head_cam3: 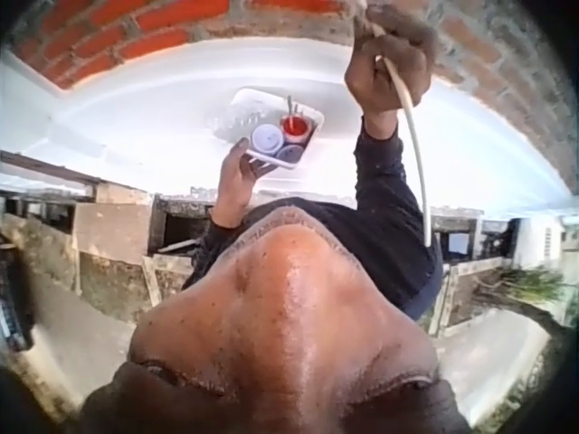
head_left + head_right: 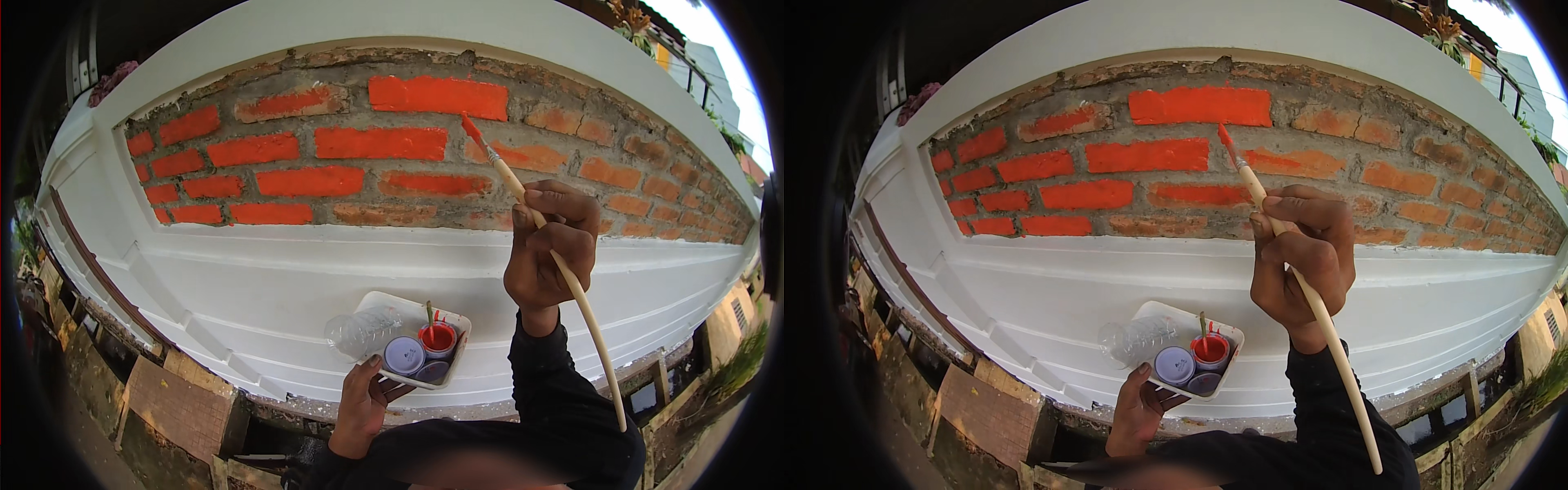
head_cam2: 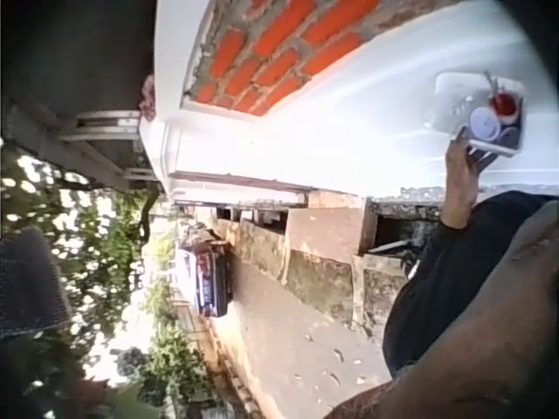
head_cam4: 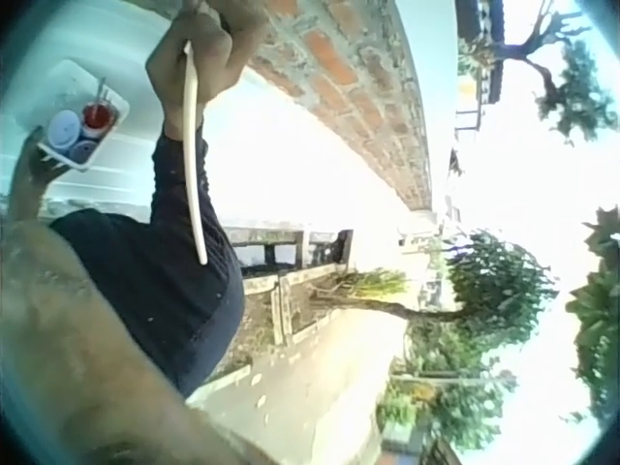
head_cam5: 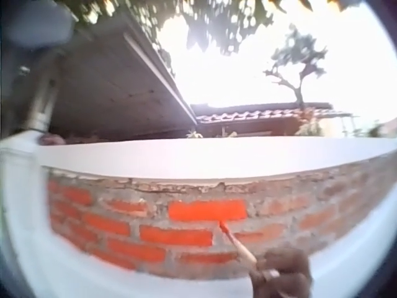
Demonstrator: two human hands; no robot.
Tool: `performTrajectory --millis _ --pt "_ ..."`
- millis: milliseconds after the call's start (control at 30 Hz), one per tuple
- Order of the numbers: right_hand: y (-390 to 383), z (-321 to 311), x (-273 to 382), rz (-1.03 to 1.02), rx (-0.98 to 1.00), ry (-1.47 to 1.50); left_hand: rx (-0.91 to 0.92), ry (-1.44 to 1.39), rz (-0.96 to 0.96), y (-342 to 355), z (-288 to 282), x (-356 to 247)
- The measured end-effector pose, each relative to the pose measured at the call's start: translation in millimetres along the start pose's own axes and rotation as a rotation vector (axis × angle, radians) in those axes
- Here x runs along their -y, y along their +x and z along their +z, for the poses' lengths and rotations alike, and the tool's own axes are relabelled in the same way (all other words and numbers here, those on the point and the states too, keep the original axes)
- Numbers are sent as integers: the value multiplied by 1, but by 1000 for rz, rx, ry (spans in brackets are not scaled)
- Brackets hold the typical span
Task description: Painting individual bricks on a wall with red paint using a small brush.
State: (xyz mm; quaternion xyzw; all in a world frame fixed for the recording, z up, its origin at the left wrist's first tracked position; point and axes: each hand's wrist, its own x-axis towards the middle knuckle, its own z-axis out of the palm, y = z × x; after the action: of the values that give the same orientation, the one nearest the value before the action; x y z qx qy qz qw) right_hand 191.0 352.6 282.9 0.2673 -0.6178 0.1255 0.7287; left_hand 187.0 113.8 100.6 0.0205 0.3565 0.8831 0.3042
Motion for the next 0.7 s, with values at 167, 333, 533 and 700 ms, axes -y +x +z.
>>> performTrajectory --millis 167,333,533,700 --pt "-12 -31 12 155 -31 45 -8 -7 17 -3 4 6" --pt "-11 -43 6 241 -96 68 -3 2 3 -4 9 7" --pt "1 -23 -12 75 -64 77 19 48 -7 -5 10 9" --pt "20 -15 -28 -60 5 81 27 65 9 -4 12 7"
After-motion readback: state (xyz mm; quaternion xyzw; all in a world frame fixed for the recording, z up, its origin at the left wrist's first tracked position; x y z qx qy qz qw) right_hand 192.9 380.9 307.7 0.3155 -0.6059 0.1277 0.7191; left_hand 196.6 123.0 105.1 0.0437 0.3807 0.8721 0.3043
